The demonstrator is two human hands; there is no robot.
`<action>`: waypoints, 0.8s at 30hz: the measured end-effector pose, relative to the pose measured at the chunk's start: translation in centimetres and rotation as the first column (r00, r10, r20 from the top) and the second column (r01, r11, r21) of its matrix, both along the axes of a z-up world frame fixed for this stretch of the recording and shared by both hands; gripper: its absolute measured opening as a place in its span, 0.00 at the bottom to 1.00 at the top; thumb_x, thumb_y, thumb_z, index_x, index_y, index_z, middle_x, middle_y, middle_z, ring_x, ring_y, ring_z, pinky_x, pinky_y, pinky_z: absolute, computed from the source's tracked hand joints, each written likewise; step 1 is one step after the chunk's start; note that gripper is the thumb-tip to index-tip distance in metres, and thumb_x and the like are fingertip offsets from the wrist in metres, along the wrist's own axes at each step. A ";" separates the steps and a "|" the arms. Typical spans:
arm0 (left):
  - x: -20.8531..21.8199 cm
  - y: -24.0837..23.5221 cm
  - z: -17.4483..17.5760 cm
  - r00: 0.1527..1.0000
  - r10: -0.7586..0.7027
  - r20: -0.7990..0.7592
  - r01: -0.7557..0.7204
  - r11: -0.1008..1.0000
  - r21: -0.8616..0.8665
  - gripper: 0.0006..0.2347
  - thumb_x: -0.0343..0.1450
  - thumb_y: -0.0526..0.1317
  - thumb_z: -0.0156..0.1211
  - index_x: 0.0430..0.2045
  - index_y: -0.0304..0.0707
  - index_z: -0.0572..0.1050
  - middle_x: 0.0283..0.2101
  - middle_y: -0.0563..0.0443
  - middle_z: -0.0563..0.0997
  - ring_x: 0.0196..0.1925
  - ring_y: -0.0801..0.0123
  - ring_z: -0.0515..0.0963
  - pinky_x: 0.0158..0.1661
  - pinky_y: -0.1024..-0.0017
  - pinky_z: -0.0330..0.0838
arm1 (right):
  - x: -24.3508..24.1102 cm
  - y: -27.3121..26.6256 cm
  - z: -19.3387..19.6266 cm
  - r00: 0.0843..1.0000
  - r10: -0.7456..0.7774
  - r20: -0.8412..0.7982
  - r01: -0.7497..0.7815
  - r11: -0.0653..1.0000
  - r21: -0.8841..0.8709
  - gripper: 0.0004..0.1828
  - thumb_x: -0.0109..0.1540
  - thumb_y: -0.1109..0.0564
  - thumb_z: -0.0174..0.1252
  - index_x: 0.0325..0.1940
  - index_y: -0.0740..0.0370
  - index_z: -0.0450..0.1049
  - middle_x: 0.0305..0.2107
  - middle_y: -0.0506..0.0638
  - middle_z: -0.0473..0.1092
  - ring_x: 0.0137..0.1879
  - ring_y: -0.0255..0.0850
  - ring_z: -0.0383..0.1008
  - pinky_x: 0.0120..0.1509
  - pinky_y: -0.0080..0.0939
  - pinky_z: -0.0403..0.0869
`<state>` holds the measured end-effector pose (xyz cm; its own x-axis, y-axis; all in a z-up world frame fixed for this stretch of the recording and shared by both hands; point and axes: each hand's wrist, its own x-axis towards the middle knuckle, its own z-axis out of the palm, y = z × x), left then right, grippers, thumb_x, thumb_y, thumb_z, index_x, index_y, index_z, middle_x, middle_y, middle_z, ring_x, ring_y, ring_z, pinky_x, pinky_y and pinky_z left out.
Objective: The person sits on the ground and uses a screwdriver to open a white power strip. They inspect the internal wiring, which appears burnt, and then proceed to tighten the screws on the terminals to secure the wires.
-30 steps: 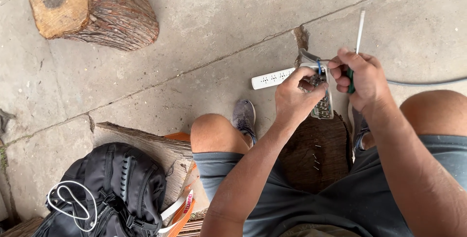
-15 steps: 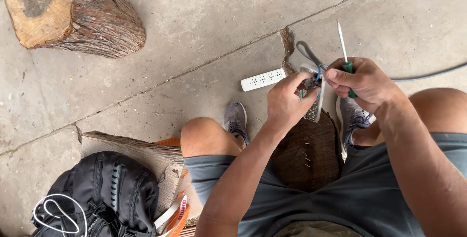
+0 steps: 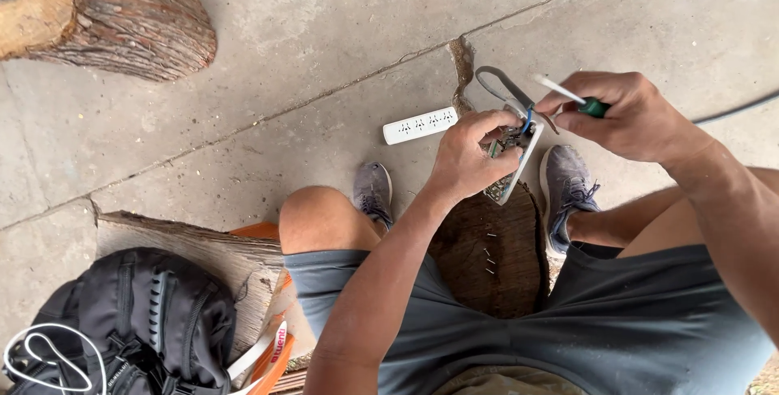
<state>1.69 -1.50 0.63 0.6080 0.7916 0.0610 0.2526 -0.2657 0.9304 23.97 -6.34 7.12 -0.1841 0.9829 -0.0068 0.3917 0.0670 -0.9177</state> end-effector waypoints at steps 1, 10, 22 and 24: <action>0.0 0.1 -0.1 0.998 -0.029 0.047 0.030 0.999 -0.014 0.10 0.65 0.38 0.63 0.39 0.48 0.79 0.41 0.64 0.84 0.44 0.72 0.80 0.46 0.77 0.79 | 0.1 0.5 -0.3 0.995 0.086 0.040 -0.089 0.993 0.074 0.14 0.61 0.68 0.61 0.51 0.64 0.78 0.40 0.53 0.76 0.43 0.39 0.78 0.47 0.32 0.77; 1.7 -0.4 -2.2 0.998 0.014 0.062 -0.027 0.976 0.214 0.18 0.65 0.51 0.68 0.41 0.41 0.74 0.37 0.51 0.83 0.42 0.65 0.81 0.55 0.60 0.75 | -2.0 3.8 -1.3 0.978 0.196 -0.074 -0.170 0.950 0.263 0.07 0.64 0.71 0.57 0.46 0.69 0.74 0.48 0.60 0.69 0.51 0.44 0.76 0.56 0.36 0.82; 0.5 0.9 -3.0 0.976 -0.173 -0.133 0.183 0.981 0.066 0.16 0.62 0.48 0.73 0.40 0.47 0.79 0.45 0.51 0.83 0.51 0.59 0.78 0.49 0.62 0.73 | -2.1 4.1 -0.5 0.944 0.328 0.034 -0.330 0.937 0.118 0.09 0.63 0.63 0.56 0.47 0.66 0.76 0.55 0.56 0.67 0.53 0.45 0.76 0.54 0.40 0.78; 0.5 1.1 -3.0 0.982 -0.165 -0.093 0.169 0.985 0.042 0.17 0.62 0.46 0.74 0.41 0.44 0.78 0.45 0.49 0.84 0.51 0.59 0.79 0.49 0.64 0.75 | -2.0 4.4 -1.1 0.947 0.321 -0.021 -0.318 0.943 0.096 0.07 0.62 0.66 0.57 0.44 0.67 0.76 0.52 0.56 0.66 0.47 0.41 0.76 0.50 0.34 0.81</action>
